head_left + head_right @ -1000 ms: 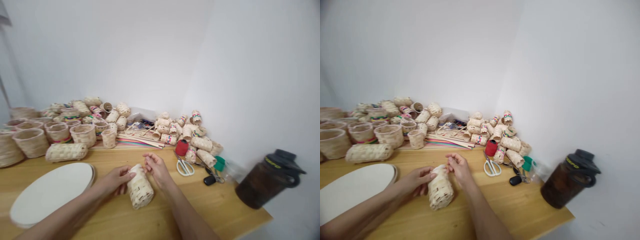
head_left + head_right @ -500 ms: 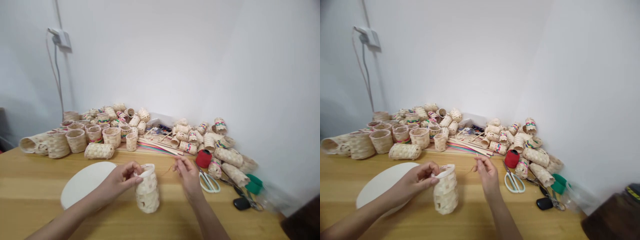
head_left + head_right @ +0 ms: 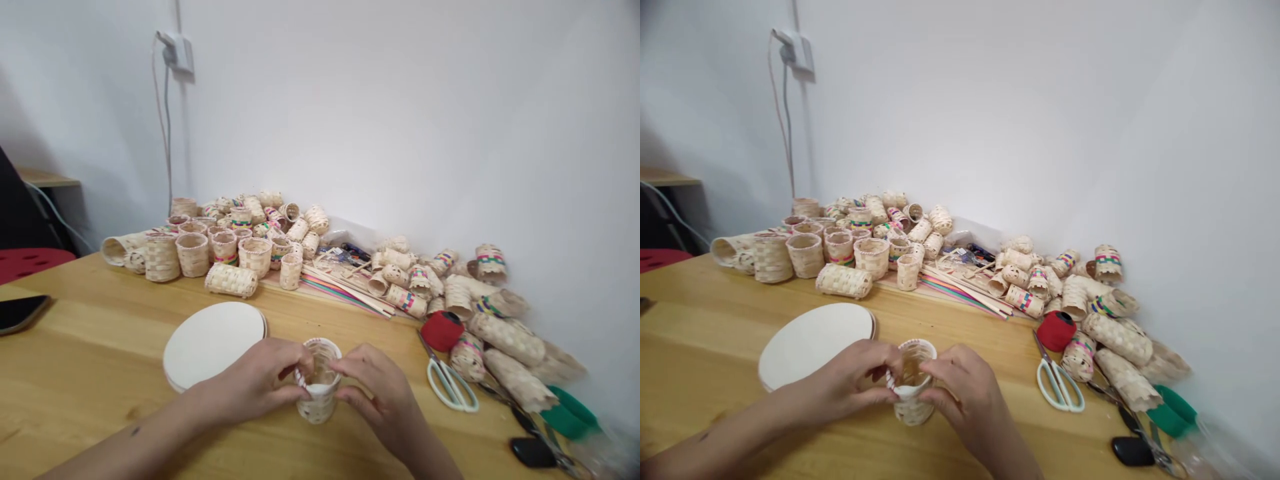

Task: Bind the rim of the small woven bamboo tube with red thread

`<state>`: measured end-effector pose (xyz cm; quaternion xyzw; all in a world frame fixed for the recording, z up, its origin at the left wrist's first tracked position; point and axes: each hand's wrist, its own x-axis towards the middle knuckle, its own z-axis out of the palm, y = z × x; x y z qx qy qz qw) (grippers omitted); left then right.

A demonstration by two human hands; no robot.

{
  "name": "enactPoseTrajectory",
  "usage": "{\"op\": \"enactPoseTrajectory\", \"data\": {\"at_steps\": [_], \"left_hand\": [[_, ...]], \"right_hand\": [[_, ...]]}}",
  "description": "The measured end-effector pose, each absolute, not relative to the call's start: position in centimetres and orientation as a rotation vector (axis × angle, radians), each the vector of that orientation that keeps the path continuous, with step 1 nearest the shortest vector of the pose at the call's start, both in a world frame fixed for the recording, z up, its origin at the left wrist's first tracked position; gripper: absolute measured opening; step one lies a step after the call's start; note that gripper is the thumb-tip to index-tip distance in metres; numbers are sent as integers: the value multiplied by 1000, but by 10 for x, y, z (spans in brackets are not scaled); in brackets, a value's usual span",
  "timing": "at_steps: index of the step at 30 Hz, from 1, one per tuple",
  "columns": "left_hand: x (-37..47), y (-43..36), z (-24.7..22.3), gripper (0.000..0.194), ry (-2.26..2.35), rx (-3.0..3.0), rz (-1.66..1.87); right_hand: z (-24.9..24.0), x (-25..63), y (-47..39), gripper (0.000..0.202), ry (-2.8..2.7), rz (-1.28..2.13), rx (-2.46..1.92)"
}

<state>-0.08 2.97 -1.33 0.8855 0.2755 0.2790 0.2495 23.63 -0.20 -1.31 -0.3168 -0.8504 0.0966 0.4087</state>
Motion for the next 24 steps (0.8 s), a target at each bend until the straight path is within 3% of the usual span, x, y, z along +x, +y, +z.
{"op": "enactPoseTrajectory", "data": {"at_steps": [5, 10, 16, 21, 24], "left_hand": [[-1, 26, -11, 7, 643, 2490, 824], [6, 17, -15, 14, 518, 2503, 1044], [9, 23, -25, 7, 689, 2395, 966], [2, 44, -28, 36, 506, 2160, 995], [2, 45, -28, 39, 366, 2114, 956]], "right_hand": [[-9, 233, -2, 15, -2254, 70, -798], [-15, 222, -7, 22, -2161, -21, -855], [-11, 233, -5, 14, -2020, 76, -856], [-2, 259, 4, 13, -1881, 126, -959], [-3, 258, 4, 18, -1955, 215, -937]]}}
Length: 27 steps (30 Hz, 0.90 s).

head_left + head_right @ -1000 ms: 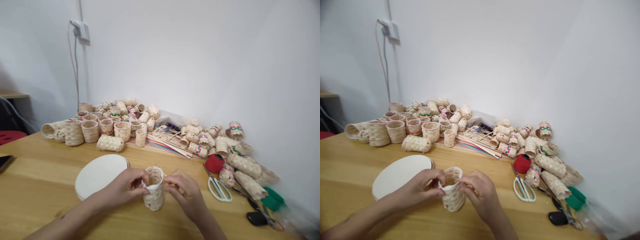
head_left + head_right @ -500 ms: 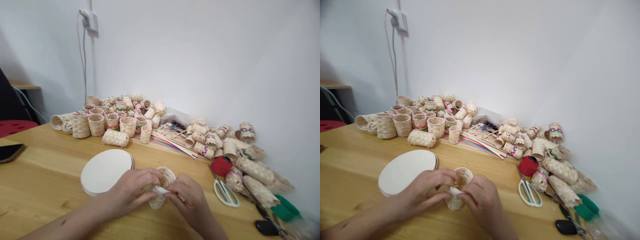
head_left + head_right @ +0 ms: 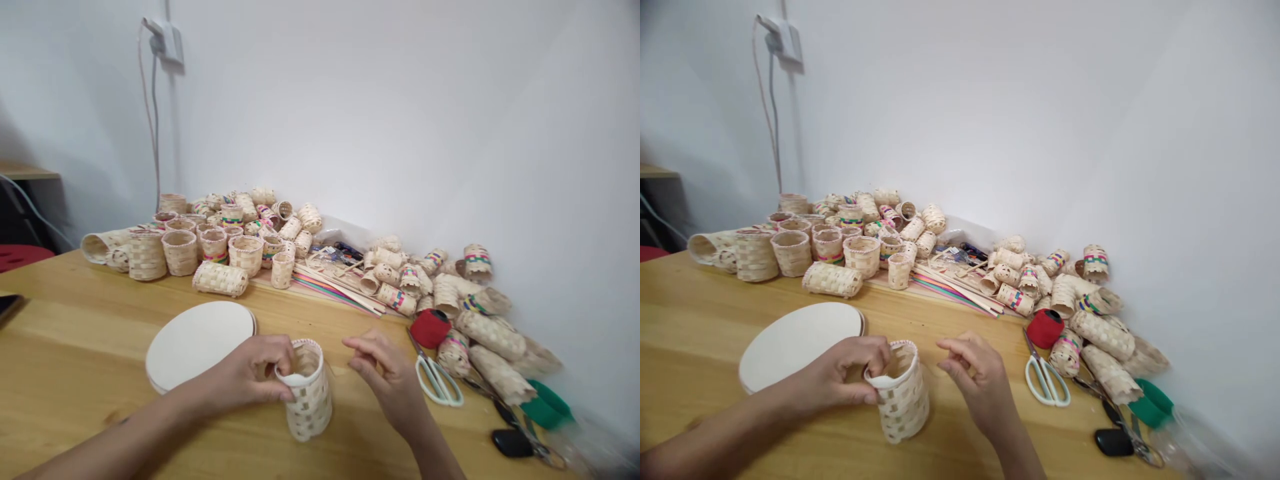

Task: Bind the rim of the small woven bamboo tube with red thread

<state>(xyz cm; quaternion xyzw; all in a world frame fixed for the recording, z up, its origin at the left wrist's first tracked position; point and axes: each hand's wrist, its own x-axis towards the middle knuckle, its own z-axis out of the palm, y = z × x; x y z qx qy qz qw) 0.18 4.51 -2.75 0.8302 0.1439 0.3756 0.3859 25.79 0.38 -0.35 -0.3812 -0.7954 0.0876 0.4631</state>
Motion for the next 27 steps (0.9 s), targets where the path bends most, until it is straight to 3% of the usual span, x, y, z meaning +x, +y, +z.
{"op": "enactPoseTrajectory", "data": {"at_steps": [5, 9, 14, 18, 27], "left_hand": [[3, 36, -23, 30, 229, 2111, 888], [3, 34, -20, 26, 218, 2106, 918], [1, 35, -16, 37, 242, 2097, 947], [-1, 34, -9, 24, 249, 2149, 897], [-1, 27, -3, 19, 384, 2200, 863]], "right_hand": [[-7, 246, -3, 29, -2135, 383, -906], [-5, 244, -6, 24, -2169, 469, -914], [-1, 243, -9, 22, -2235, 454, -927], [3, 241, -11, 23, -2309, 399, -896], [1, 239, -14, 20, -2317, 367, -888]]}}
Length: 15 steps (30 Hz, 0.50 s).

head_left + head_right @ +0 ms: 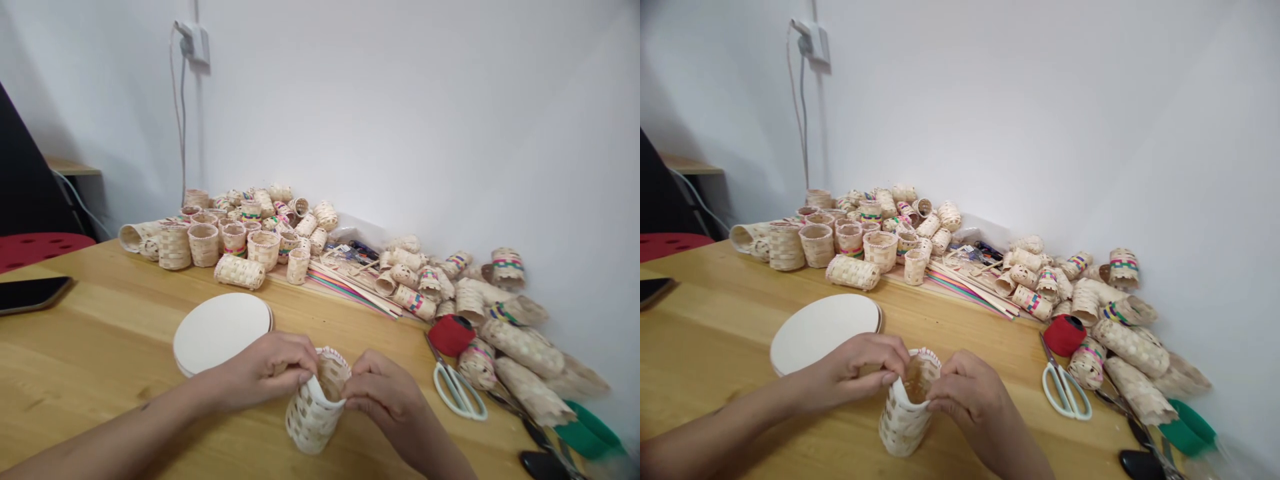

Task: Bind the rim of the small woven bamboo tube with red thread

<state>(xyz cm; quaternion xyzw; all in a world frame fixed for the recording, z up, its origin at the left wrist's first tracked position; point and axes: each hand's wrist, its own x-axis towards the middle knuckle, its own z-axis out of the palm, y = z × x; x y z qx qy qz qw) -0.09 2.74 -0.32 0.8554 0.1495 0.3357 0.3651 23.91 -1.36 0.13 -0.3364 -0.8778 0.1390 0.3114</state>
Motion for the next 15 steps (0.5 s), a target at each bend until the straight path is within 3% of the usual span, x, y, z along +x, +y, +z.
{"op": "enactPoseTrajectory", "data": {"at_steps": [7, 11, 15], "left_hand": [[4, 20, -4, 16, 614, 2237, 879], [4, 20, -3, 17, 620, 2231, 903], [6, 18, -3, 17, 620, 2229, 930]], "right_hand": [[2, 234, -16, 11, -2311, 300, -811], [-3, 224, -18, 19, -2217, -8, -720], [-5, 213, -22, 12, -2261, -165, -720]]}}
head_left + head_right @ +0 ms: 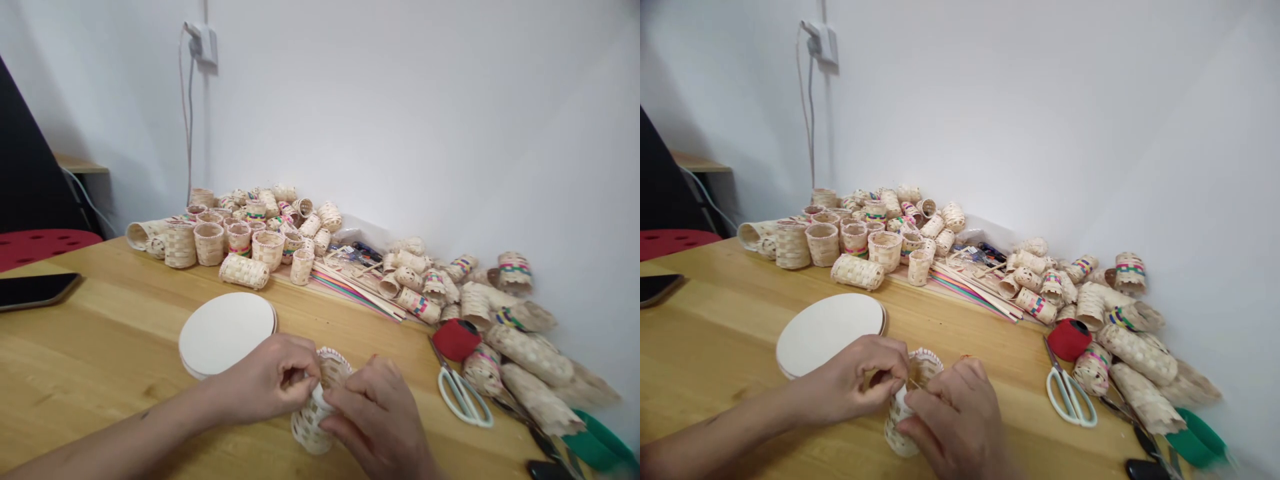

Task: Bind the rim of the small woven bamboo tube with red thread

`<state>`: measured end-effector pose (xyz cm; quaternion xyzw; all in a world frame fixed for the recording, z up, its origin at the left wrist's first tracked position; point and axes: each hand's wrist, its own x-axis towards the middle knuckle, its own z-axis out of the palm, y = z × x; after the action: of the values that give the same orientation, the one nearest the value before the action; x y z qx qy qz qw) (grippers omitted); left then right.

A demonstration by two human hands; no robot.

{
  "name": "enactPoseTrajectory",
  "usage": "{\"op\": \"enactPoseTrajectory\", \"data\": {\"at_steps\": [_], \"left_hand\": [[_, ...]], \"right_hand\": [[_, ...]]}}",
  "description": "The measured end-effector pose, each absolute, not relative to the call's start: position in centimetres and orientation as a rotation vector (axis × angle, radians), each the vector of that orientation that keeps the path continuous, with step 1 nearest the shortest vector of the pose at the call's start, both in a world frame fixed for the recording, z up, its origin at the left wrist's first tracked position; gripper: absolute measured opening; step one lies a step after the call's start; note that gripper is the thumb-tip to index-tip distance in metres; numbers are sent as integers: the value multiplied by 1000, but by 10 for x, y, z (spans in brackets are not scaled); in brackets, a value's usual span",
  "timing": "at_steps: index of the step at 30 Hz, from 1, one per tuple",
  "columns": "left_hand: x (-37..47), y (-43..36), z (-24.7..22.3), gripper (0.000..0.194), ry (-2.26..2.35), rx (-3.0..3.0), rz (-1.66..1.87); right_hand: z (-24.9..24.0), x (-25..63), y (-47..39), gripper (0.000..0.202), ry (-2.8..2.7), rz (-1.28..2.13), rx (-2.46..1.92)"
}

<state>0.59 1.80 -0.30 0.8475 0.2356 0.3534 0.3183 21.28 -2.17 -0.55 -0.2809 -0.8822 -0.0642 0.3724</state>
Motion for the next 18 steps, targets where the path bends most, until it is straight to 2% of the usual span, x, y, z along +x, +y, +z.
{"op": "enactPoseTrajectory", "data": {"at_steps": [3, 7, 13, 18], "left_hand": [[7, 16, -3, 17, 644, 2249, 921], [8, 13, -3, 16, 570, 2284, 983], [5, 11, -1, 15, 494, 2293, 1408], [7, 10, -8, 13, 396, 2413, 1291]], "right_hand": [[-5, 207, -23, 7, -2267, -186, -770], [-5, 205, -24, 13, -2266, -208, -776], [-6, 207, -22, 15, -2204, -244, -826], [-7, 206, -21, 14, -2163, -229, -846]]}}
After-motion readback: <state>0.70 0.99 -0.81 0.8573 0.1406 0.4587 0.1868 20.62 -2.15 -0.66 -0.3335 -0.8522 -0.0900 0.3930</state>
